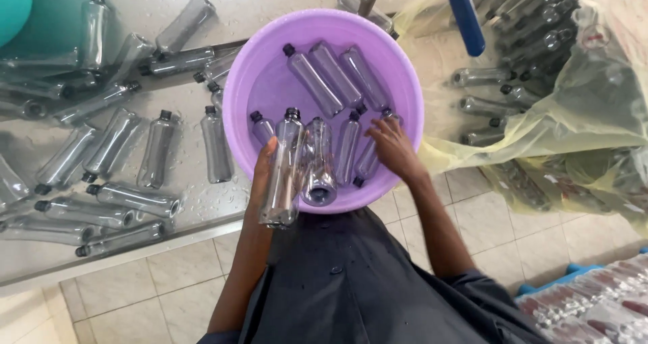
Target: Rinsing empty plastic bottles in a basin of water and arranging them on a metal drainage tray.
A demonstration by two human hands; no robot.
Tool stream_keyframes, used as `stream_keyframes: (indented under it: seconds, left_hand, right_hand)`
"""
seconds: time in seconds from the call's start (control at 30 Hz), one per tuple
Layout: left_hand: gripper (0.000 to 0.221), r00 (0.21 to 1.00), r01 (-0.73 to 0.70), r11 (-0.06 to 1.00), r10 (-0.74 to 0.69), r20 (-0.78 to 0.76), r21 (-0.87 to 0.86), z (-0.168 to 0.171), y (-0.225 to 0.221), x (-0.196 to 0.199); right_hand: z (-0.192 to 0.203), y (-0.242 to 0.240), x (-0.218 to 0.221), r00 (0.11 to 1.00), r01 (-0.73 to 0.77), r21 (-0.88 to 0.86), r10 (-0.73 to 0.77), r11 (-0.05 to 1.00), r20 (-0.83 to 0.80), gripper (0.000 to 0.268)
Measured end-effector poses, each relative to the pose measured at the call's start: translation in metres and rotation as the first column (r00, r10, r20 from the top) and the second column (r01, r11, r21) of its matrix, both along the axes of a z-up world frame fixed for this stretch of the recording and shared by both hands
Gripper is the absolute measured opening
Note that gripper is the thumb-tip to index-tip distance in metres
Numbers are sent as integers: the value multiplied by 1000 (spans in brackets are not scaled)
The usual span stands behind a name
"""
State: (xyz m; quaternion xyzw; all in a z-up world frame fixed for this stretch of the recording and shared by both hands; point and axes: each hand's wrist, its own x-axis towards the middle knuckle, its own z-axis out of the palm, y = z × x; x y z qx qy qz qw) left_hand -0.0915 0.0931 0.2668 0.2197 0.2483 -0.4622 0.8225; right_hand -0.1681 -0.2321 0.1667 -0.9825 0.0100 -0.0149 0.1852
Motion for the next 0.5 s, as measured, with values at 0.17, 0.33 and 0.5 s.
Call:
stream_keyframes:
  seconds: [0.17, 0.33, 0.5]
  left_hand:
    - [62, 990, -138, 975, 140, 2, -173, 71, 0, -6]
    - [68, 983, -184, 966, 178, -53, -183, 73, 15, -10]
    - [69, 975, -214, 957, 222, 15, -195, 45, 19, -8]
  right_hand:
    - [-33, -21, -9, 954, -297, -500, 237, 813, -183, 56]
    - [2, -29, -8, 951, -308, -393, 296, 866, -92, 48]
    - [72, -21, -4, 978, -123, -154, 93, 980, -189, 72]
